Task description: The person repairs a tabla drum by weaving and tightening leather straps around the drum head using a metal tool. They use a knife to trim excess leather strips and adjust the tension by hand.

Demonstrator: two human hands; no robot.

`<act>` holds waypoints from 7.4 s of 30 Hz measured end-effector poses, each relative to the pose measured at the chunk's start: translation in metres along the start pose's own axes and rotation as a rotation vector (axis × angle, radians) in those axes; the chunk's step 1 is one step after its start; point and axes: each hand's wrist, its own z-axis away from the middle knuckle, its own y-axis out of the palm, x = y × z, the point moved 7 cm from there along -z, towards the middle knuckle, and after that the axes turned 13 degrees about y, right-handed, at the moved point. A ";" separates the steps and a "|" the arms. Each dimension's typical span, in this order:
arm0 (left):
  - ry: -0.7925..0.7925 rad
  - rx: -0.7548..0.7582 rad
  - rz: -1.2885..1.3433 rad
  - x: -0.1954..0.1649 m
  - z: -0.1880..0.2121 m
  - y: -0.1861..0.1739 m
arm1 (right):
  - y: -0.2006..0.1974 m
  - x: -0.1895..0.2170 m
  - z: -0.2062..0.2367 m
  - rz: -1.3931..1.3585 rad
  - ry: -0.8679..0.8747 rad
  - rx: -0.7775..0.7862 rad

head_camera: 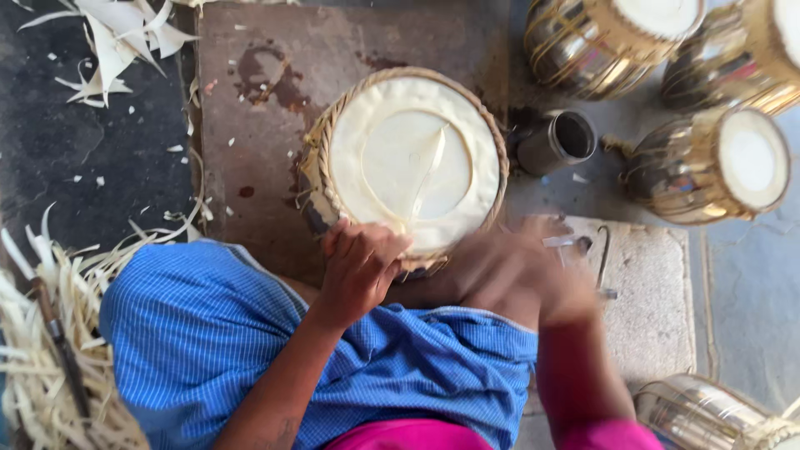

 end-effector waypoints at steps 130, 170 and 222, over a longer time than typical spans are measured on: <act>0.038 0.108 0.120 -0.001 -0.021 0.005 | -0.007 0.020 0.076 0.893 0.927 0.436; -0.032 0.111 0.032 -0.006 -0.038 0.011 | 0.104 -0.112 0.151 -0.430 0.818 -0.408; -0.205 -0.048 0.121 -0.004 -0.057 -0.003 | 0.042 -0.026 0.075 0.089 0.483 -0.273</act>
